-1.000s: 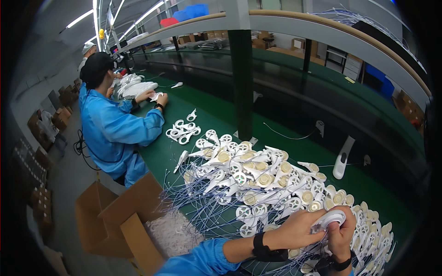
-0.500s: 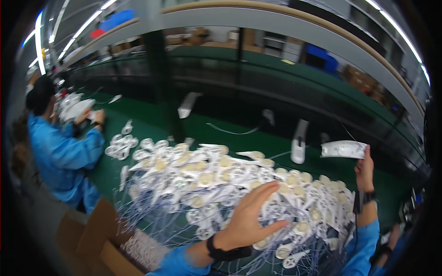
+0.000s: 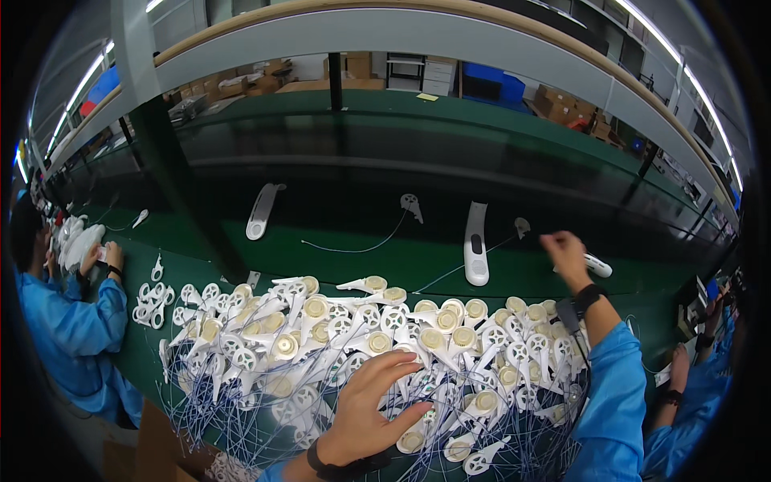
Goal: Assembling or sorting small white plastic components with wires on a factory production line.
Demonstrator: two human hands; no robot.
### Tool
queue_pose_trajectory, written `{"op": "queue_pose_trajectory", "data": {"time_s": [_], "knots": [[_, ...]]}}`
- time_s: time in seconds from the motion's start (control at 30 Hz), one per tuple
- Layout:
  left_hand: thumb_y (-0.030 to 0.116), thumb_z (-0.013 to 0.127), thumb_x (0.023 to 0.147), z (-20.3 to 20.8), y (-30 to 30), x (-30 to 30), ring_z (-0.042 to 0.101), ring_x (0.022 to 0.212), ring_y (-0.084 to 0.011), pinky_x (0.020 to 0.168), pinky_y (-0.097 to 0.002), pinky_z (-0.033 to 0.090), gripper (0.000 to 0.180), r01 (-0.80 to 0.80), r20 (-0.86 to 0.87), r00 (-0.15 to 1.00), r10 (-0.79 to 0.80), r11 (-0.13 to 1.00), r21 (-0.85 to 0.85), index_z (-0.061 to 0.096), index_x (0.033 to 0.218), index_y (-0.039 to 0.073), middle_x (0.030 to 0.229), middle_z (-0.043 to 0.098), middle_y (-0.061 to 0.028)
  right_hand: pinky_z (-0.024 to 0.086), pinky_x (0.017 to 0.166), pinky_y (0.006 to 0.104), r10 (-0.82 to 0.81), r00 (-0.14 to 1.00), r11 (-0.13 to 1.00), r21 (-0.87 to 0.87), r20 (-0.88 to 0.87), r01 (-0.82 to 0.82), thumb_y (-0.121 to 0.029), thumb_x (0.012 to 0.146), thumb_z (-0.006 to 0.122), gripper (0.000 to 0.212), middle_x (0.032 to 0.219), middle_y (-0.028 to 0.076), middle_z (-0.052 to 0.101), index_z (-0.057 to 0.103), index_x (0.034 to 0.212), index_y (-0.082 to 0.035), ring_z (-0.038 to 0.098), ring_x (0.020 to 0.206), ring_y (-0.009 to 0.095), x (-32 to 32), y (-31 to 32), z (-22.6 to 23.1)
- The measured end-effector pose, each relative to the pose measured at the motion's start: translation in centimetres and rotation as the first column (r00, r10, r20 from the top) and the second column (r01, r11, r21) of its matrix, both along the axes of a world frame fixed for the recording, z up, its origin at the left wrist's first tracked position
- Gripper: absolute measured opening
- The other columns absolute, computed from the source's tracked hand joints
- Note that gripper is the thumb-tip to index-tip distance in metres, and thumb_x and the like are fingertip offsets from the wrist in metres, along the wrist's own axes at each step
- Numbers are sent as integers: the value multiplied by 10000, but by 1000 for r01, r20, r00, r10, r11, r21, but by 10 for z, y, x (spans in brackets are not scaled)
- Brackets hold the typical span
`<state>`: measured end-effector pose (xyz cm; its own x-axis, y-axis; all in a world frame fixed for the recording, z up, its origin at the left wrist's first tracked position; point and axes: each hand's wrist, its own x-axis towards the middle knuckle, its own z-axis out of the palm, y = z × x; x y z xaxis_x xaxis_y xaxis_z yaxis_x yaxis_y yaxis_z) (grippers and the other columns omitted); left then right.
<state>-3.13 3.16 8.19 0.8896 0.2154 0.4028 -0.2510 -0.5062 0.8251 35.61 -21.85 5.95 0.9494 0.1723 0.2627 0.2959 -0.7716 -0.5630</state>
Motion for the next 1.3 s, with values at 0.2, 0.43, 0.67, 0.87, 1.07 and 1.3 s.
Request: {"op": "queue_pose_trajectory", "data": {"time_s": [0.2, 0.43, 0.67, 0.87, 1.07, 1.3], "knots": [[118, 778, 720, -10, 8, 5, 569, 1135, -307, 965, -392, 437, 463, -34, -15, 999, 33, 999, -11, 609, 1140, 24, 1214, 600, -150, 530, 815, 408, 403, 913, 771, -517, -56, -372, -484, 699, 746, 664, 981, 207, 666, 597, 1170, -42, 658, 935, 349, -57, 109, -11], [92, 765, 727, -10, 7, 10, 588, 1103, -294, 942, -379, 453, 431, -52, -12, 999, 51, 996, -71, 618, 1124, 10, 1187, 613, -156, 535, 615, 310, 350, 914, 930, 194, -205, -312, -150, 798, 561, 360, 850, 174, 691, 608, 1075, 74, 684, 713, 218, -9, 78, -11], [290, 522, 956, -24, 5, 13, 585, 1101, -349, 960, -446, 446, 440, -6, -74, 993, -93, 582, -813, 513, 1239, -46, 1173, 602, -227, 477, 558, 228, 824, 467, 516, 766, -321, -384, -44, 756, 487, 358, 896, 103, 680, 616, 1075, 52, 607, 650, 106, -67, 68, 51], [628, 286, 946, -33, -2, 0, 592, 1102, -357, 966, -496, 445, 838, -21, 136, 823, -551, -268, -963, 336, 1375, -91, 1280, 523, -274, 496, 848, 300, 926, -117, 126, 586, -359, -800, -74, 848, 513, 320, 1077, 107, 669, 646, 1128, 3, 624, 985, 174, -130, 86, 67], [437, 531, 936, -44, -29, -3, 675, 816, -320, 685, -402, 558, 656, 195, 66, 682, -728, 94, -976, 379, 1318, -74, 1086, 607, -272, 506, 827, 318, 916, 15, 200, 423, -402, -884, -183, 945, 525, 268, 1100, 101, 666, 658, 1103, -12, 625, 987, 165, -104, 99, 61], [389, 607, 904, -39, -22, -1, 669, 704, -279, 592, -346, 552, 581, 46, -44, 854, -518, 161, -986, 507, 1154, -125, 956, 647, -232, 503, 816, 469, -10, 989, 966, -254, 149, 48, -421, 859, 561, 378, 945, 186, 668, 697, 905, -72, 632, 950, 370, 123, 10, -29]]}}
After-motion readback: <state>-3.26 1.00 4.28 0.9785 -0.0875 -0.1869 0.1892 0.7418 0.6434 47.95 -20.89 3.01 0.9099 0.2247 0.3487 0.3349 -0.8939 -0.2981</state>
